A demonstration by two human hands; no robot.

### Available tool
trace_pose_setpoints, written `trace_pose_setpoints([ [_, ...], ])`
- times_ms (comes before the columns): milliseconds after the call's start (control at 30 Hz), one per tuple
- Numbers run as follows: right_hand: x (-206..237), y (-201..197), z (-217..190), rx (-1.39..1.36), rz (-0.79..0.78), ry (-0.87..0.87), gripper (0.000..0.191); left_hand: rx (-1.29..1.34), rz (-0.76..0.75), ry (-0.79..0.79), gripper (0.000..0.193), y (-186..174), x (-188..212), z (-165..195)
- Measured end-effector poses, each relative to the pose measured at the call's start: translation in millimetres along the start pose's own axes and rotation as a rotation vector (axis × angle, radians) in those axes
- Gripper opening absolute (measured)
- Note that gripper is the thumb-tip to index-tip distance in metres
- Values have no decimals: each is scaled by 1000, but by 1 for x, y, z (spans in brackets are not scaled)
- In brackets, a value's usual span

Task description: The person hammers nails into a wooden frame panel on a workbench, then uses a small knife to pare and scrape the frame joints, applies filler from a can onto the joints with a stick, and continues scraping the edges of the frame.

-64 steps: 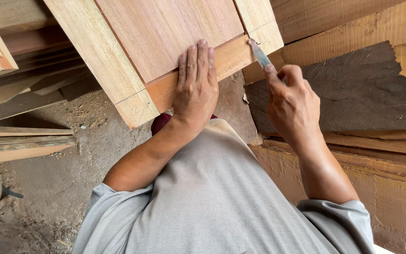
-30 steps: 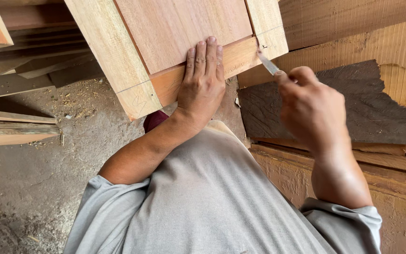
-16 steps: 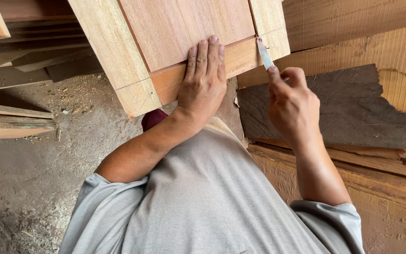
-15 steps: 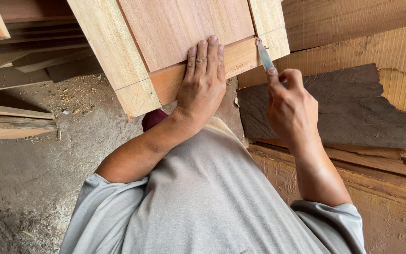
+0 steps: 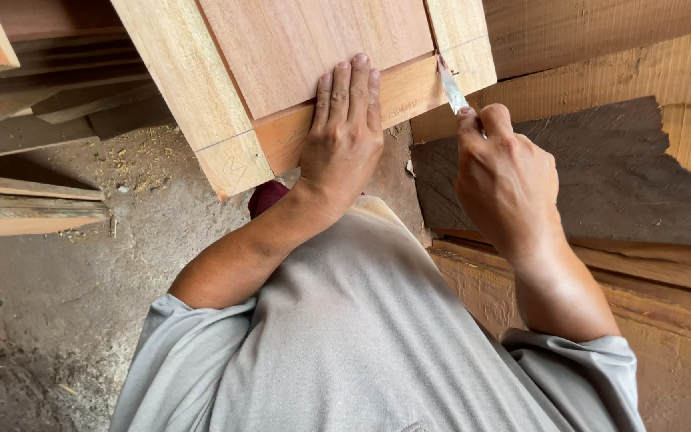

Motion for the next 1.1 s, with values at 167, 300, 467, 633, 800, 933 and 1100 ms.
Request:
trace_pose_setpoints([
  [167,18,8,15,-86,-103,1,34,-11,-12,3,47,3,-1,1],
  [300,32,11,30,-228,35,41,32,-22,-15,1,47,-3,-3,2],
  [467,47,25,44,-514,362,84,33,-46,-72,39,47,-9,-4,6],
  [633,48,58,36,-586,407,167,43,-43,-91,38,47,-5,-5,5],
  [800,55,76,32,-650,428,207,45,-96,-121,63,47,4,-4,3],
  [933,54,87,38,-725,376,234,42,-67,-129,64,48,4,-3,3],
  [1100,60,78,44,-736,305,235,39,-55,-119,72,48,1,-3,6],
])
Point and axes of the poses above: each hand's wrist, its own x-axis away from the middle knuckle, its own y-axis out of the palm, z = x × y, the point moved 8 cm from there along -x, towards the middle knuckle, and after that the axes turned 4 degrees about x, right-handed, at the moved point
